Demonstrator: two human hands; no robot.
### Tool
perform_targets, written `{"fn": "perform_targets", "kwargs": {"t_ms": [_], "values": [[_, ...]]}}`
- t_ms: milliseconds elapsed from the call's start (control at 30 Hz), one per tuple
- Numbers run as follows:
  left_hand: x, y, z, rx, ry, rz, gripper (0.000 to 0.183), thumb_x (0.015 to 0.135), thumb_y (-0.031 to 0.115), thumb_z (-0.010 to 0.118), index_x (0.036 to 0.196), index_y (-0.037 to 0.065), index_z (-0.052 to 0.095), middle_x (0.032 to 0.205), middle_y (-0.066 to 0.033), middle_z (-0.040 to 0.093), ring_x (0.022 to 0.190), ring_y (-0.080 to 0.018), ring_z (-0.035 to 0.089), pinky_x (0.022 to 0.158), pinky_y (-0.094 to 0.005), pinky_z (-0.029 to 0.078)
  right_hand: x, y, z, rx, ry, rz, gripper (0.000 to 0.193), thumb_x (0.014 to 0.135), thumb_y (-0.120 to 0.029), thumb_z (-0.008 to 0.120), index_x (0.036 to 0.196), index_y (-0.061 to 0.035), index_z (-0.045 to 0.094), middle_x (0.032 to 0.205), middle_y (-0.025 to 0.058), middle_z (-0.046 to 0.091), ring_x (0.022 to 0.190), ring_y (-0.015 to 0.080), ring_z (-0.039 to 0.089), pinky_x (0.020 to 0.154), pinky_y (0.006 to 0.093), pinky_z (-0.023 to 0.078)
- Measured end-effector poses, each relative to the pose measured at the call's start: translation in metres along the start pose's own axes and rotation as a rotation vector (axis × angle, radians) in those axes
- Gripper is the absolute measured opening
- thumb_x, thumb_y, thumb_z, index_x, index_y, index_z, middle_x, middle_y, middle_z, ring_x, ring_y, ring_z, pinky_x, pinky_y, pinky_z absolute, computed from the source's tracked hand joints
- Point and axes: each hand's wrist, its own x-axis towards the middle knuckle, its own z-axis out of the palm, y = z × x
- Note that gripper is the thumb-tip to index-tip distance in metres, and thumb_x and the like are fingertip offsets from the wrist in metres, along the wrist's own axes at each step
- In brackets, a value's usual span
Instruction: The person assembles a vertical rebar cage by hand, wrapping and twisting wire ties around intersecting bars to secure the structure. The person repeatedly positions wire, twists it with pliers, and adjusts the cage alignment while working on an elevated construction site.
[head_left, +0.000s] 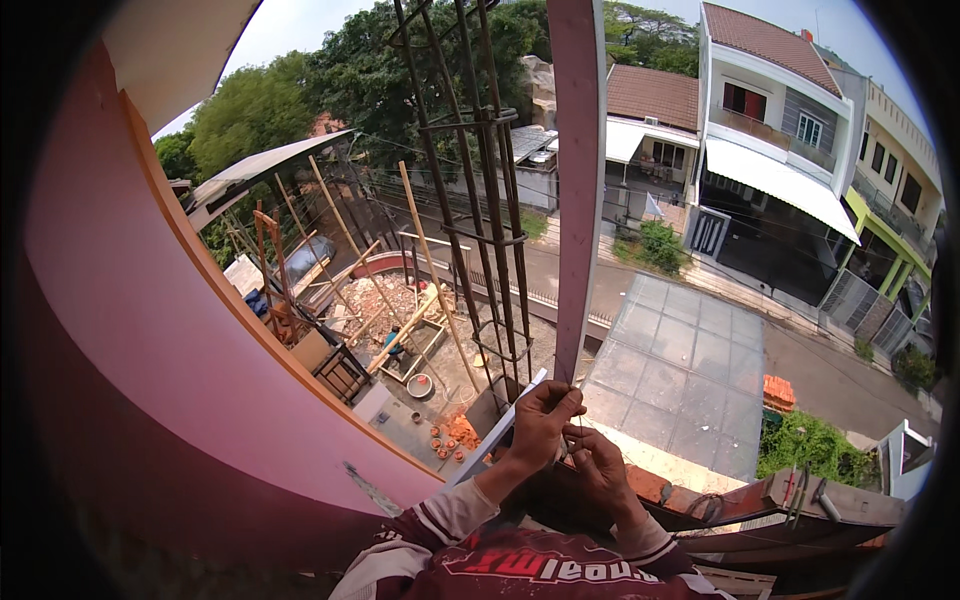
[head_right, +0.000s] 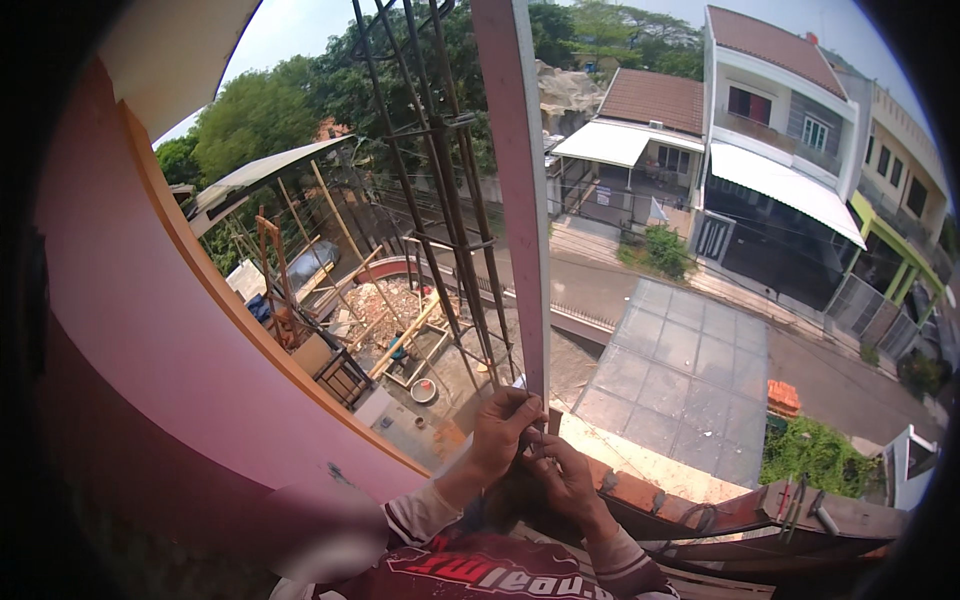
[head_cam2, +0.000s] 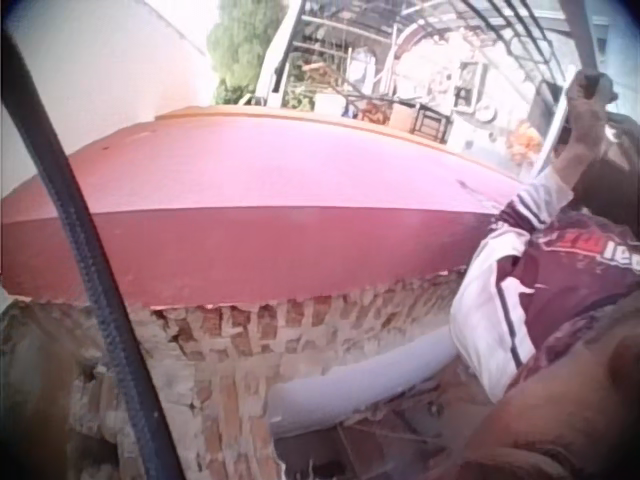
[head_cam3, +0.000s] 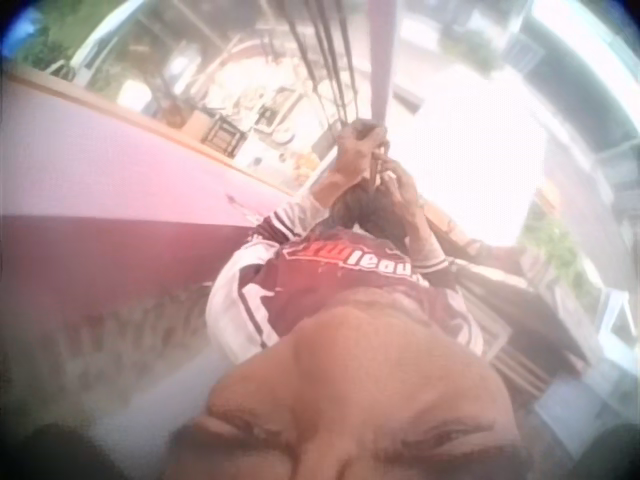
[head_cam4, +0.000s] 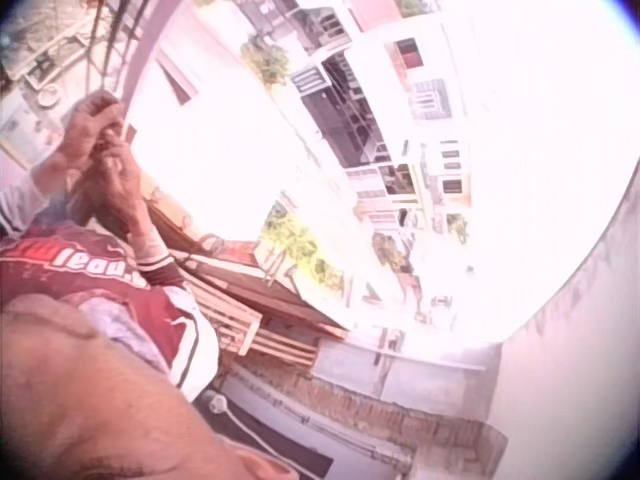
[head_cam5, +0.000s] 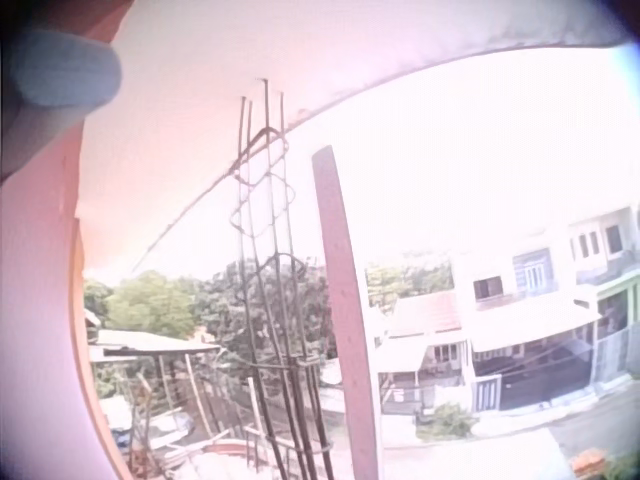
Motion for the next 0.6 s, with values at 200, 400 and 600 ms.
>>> {"fn": "perform_targets", "kwargs": {"t_ms": [200, 400, 600], "values": [[0.052, 0.067, -0.031, 0.161, -0.002, 0.298, 0.024, 0.096, 0.021, 0.065, 0.099, -0.003, 0.068, 0.077, -0.0046, 0.068, 0.073, -0.0098, 0.064, 0.069, -0.0235, 0.052, 0.031, -0.038, -0.011, 0.240, 0.136, -0.155, 0.023, 0.102, -0.024, 0.051, 0.098, -0.0016, 0.054, 0.114, 0.0165, 0.060, 0.079, 0.0133, 0.057, 0.075, 0.0296, 0.049], [0.170, 0.187, -0.091, 0.268, 0.276, 0.914, 0.017, 0.098, 0.018, 0.061, 0.101, 0.001, 0.062, 0.085, -0.0003, 0.062, 0.076, -0.0056, 0.055, 0.068, -0.0191, 0.043, 0.131, -0.074, -0.084, 0.116, 0.335, -0.299, 0.015, 0.098, -0.017, 0.061, 0.104, -0.0034, 0.058, 0.105, 0.0056, 0.061, 0.067, 0.0027, 0.043, 0.060, 0.0190, 0.038], [0.264, 0.257, -0.086, 0.297, 0.038, 0.690, 0.051, 0.093, 0.051, 0.062, 0.118, 0.007, 0.056, 0.103, -0.0008, 0.059, 0.095, -0.0103, 0.056, 0.081, -0.0298, 0.044, 0.307, -0.119, -0.085, 0.111, 0.154, -0.340, 0.012, 0.091, -0.013, 0.067, 0.095, -0.0068, 0.058, 0.078, -0.0013, 0.057, 0.063, 0.0038, 0.050, 0.057, 0.0206, 0.043]]}}
